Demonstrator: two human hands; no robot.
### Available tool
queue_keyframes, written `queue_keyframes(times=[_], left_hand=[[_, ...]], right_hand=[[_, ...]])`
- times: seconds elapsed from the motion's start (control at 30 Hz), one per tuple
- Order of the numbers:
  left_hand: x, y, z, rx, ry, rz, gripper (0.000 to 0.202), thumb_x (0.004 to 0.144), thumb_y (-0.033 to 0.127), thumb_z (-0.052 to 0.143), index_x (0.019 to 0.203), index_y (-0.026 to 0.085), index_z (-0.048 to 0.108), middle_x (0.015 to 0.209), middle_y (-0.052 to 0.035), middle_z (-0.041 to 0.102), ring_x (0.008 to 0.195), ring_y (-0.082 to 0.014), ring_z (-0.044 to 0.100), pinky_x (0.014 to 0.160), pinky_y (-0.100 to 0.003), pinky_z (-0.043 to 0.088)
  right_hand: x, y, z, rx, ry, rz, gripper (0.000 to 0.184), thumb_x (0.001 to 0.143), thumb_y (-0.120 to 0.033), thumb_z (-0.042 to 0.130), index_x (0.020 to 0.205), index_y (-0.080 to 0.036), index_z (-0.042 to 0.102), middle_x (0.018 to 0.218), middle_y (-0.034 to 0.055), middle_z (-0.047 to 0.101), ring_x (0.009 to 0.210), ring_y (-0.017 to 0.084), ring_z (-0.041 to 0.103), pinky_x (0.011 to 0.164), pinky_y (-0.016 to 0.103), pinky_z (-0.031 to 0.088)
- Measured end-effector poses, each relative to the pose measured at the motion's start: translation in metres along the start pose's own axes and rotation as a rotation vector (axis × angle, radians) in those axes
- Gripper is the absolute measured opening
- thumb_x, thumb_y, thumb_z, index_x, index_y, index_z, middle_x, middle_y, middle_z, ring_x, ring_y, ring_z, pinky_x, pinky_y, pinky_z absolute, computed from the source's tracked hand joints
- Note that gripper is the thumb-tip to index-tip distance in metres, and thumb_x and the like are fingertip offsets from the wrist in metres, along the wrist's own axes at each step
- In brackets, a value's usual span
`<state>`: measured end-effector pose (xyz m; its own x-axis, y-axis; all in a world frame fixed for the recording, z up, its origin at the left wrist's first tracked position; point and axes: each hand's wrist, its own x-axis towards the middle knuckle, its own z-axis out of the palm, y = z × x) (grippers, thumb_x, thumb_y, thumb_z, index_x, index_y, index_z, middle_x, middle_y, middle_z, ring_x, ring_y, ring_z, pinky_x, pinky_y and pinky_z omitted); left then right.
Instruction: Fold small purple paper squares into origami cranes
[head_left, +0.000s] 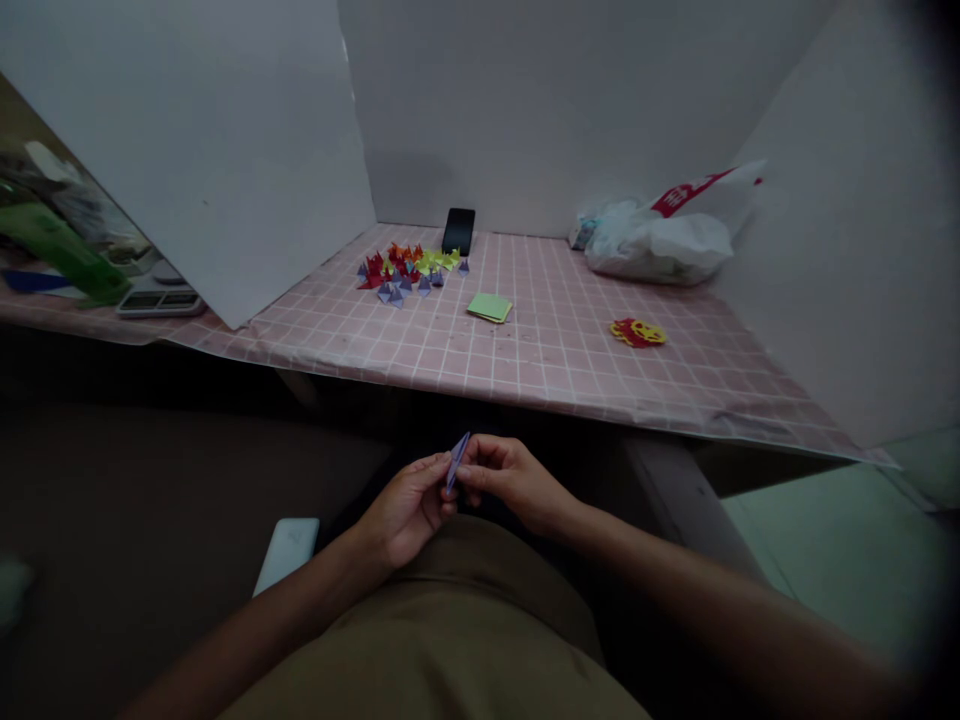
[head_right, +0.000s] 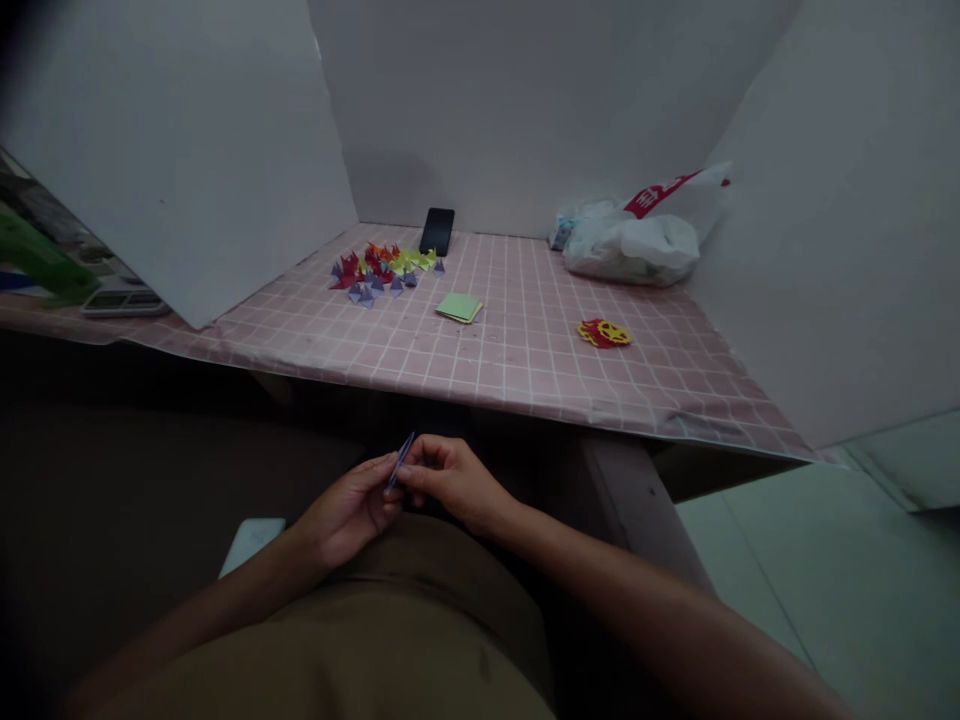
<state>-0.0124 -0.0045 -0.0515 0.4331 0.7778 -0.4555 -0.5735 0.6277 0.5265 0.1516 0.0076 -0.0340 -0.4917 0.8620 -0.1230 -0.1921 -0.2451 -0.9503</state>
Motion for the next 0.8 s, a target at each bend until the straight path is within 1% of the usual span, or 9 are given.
queue_keyframes(times=[0.13,0.27,0.47,0.63,0.8], left_hand=[[0.0,-0.0005,-0.001,-0.004,0.001,0.004,0.019,0.073,0.02,0.079,0.085,0.01,0.068,0.065,0.0017,0.056,0.053,-0.0052,0.048,0.049,-0.016,0.04],[0.0003,-0.0009,-0.0022,-0.002,-0.001,0.014,0.017,0.075,0.019,0.078,0.086,0.01,0.068,0.066,0.0008,0.057,0.053,-0.0055,0.049,0.049,-0.016,0.04],[-0.0005,-0.0006,-0.0004,0.012,-0.001,0.028,0.018,0.075,0.02,0.078,0.085,0.01,0.068,0.063,0.0007,0.056,0.053,-0.0062,0.05,0.049,-0.016,0.041],[-0.0019,0.0005,0.0012,0.022,-0.011,0.016,0.017,0.074,0.022,0.078,0.083,0.01,0.069,0.06,0.0012,0.055,0.052,-0.0065,0.049,0.049,-0.017,0.04],[-0.0017,0.0006,0.0005,0.035,-0.015,0.023,0.017,0.075,0.023,0.078,0.082,0.011,0.068,0.058,0.0014,0.054,0.054,-0.0077,0.05,0.05,-0.017,0.039]], right_hand=[[-0.0002,-0.0007,0.0003,0.004,-0.006,0.006,0.021,0.078,-0.031,0.075,0.076,-0.015,0.062,0.073,0.0025,0.07,0.059,0.009,0.056,0.057,0.024,0.043],[0.0,-0.0002,0.0,-0.001,-0.005,0.001,0.02,0.078,-0.031,0.075,0.076,-0.015,0.062,0.072,0.0022,0.069,0.058,0.01,0.055,0.057,0.024,0.043],[0.0004,0.0017,-0.0013,0.007,-0.024,-0.034,0.023,0.083,-0.035,0.071,0.078,-0.014,0.063,0.073,0.0039,0.069,0.06,0.01,0.057,0.058,0.024,0.043],[0.0003,0.0018,-0.0013,0.011,-0.026,-0.038,0.022,0.082,-0.033,0.073,0.079,-0.014,0.063,0.072,0.0032,0.069,0.057,0.009,0.055,0.057,0.024,0.043],[0.0001,0.0019,-0.001,0.018,-0.038,-0.04,0.023,0.082,-0.036,0.072,0.079,-0.015,0.063,0.072,0.003,0.069,0.058,0.01,0.056,0.057,0.024,0.043]])
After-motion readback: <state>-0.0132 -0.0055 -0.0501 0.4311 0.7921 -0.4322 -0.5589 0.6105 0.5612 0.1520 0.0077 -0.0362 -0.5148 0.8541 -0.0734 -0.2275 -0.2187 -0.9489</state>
